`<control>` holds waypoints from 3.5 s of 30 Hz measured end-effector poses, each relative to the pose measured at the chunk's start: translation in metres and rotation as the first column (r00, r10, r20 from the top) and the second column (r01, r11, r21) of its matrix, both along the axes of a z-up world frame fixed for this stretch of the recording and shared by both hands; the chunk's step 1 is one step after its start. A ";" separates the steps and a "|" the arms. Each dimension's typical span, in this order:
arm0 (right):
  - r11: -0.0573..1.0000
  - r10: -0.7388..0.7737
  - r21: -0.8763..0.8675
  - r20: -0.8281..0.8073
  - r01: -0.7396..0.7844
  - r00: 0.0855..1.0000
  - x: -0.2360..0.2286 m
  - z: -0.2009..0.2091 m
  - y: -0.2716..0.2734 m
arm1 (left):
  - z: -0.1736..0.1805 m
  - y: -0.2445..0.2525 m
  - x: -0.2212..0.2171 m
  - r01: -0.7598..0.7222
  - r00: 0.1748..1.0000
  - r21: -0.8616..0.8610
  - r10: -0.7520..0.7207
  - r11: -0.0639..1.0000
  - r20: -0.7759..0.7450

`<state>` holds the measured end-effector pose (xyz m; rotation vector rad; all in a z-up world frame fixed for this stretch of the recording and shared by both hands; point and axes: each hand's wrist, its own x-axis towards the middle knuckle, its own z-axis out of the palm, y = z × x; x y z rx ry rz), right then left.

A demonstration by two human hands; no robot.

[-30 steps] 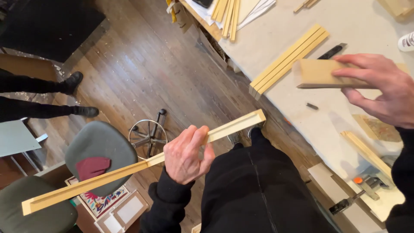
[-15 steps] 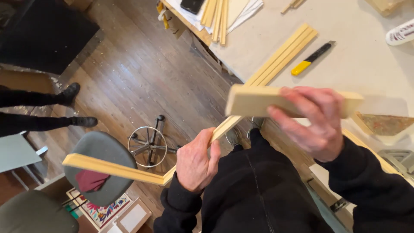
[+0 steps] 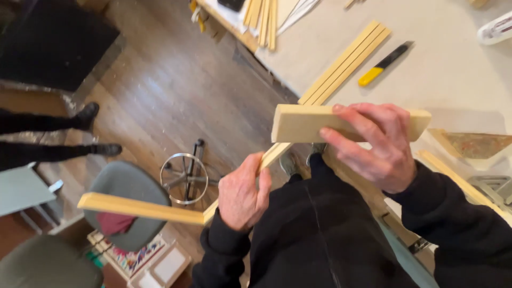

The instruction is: Assembling, gluing, and securing wooden picture frames using a corner clamp, wood glue, and a hammer.

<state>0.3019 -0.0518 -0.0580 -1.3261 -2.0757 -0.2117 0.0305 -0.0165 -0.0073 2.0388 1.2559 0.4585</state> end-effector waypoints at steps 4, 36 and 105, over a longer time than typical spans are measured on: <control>0.975 0.071 0.213 -0.034 -0.062 0.997 0.004 0.010 0.008 | 0.000 0.013 0.008 0.020 0.999 0.018 -0.020 1.000 0.025; 0.634 -0.666 -0.542 -0.021 0.551 0.745 0.168 -0.075 -0.152 | -0.401 0.254 0.332 -0.036 0.979 -0.185 0.072 0.982 0.192; 1.000 -0.024 0.000 -0.064 0.024 0.998 -0.037 0.017 0.013 | -0.028 0.025 0.029 -0.004 0.980 0.055 -0.007 0.998 0.197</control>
